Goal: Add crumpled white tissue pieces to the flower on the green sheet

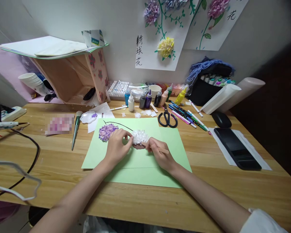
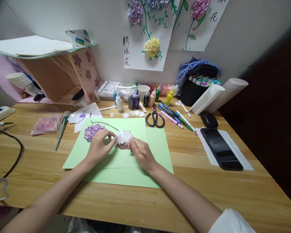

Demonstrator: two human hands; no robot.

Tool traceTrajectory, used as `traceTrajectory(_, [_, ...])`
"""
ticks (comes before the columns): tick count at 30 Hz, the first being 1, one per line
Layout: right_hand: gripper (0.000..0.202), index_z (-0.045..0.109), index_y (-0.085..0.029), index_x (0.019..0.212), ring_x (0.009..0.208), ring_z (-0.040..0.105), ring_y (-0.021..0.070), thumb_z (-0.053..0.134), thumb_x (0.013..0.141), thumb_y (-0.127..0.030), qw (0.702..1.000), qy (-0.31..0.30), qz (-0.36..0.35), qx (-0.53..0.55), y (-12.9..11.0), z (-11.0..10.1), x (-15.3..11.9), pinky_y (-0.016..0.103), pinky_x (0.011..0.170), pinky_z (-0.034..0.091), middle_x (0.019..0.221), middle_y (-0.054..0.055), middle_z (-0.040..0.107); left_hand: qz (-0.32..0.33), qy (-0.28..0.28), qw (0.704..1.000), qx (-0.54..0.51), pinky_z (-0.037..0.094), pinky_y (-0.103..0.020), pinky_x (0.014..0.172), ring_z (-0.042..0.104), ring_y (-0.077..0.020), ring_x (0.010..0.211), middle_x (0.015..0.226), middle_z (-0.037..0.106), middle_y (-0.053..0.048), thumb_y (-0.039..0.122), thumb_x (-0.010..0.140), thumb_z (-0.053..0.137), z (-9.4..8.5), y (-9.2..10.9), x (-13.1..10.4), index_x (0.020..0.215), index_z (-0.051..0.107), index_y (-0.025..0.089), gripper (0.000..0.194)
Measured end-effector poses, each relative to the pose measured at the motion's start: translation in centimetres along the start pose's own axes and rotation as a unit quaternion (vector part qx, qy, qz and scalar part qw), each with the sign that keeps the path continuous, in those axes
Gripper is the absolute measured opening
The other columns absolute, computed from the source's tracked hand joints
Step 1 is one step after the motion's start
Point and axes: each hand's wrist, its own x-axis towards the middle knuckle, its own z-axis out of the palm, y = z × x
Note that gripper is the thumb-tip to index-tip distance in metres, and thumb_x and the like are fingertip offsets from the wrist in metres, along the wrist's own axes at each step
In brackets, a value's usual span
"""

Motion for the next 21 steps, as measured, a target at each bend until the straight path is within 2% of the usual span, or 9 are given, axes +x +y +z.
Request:
traceTrajectory(5, [0.043,0.053,-0.02,0.068,0.061,0.049,0.0146,0.029,0.097,-0.04,1.0,0.021,-0.013,0.006,0.2,-0.2,-0.3,0.027,0.058,0.039,0.062,0.001,0.05,-0.033,0.013,0.996,-0.079,0.038,-0.029,0.069,0.05,-0.0154,0.074,0.073,0.057,-0.001,0.025,0.083,0.052,-0.5,-0.3,0.3,0.075,0.059,0.018,0.013])
traceTrajectory(10, [0.044,0.055,-0.02,0.067,0.058,0.049,0.0142,0.031,0.096,-0.042,1.0,0.008,-0.007,0.012,0.1,-0.2,-0.4,0.028,0.058,0.04,0.06,0.0,0.05,-0.091,-0.019,0.977,-0.19,0.039,-0.026,0.065,0.05,-0.014,0.07,0.076,0.062,-0.001,0.031,0.081,0.054,-0.7,-0.2,0.2,0.076,0.06,0.018,0.015])
traceTrajectory(14, [0.043,0.058,-0.021,0.073,0.059,0.054,0.0155,0.032,0.095,-0.046,0.992,0.102,-0.026,0.063,0.0,-0.4,-0.7,0.029,0.057,0.043,0.066,0.003,0.059,-0.115,-0.051,0.958,-0.258,0.039,-0.025,0.062,0.051,-0.0132,0.066,0.073,0.061,-0.001,0.034,0.08,0.057,-0.7,0.4,0.0,0.075,0.061,0.017,0.018])
traceTrajectory(17, [0.03,0.059,-0.021,0.08,0.075,0.063,0.0194,0.042,0.092,-0.043,0.983,0.148,-0.029,0.101,-0.3,-0.3,-0.7,0.033,0.067,0.049,0.08,0.006,0.067,-0.119,-0.083,0.945,-0.295,0.04,-0.025,0.061,0.053,-0.0133,0.066,0.073,0.061,-0.001,0.036,0.08,0.057,-0.5,0.9,-0.3,0.076,0.061,0.017,0.02])
traceTrajectory(19, [0.02,0.057,-0.021,0.08,0.088,0.064,0.0215,0.051,0.089,-0.038,0.985,0.131,-0.01,0.109,-0.6,-0.1,-0.6,0.036,0.078,0.049,0.087,0.006,0.068,-0.111,-0.102,0.942,-0.301,0.039,-0.024,0.061,0.053,-0.0132,0.066,0.072,0.061,-0.001,0.036,0.081,0.056,-0.4,1.2,-0.5,0.076,0.061,0.017,0.021])
traceTrajectory(21, [0.014,0.055,-0.021,0.081,0.094,0.063,0.0219,0.059,0.084,-0.034,0.988,0.103,0.013,0.115,-0.8,0.2,-0.4,0.036,0.082,0.049,0.093,0.007,0.068,-0.094,-0.12,0.943,-0.297,0.038,-0.024,0.059,0.051,-0.0125,0.065,0.071,0.061,0.0,0.035,0.082,0.055,-0.3,1.4,-0.6,0.076,0.061,0.017,0.02])
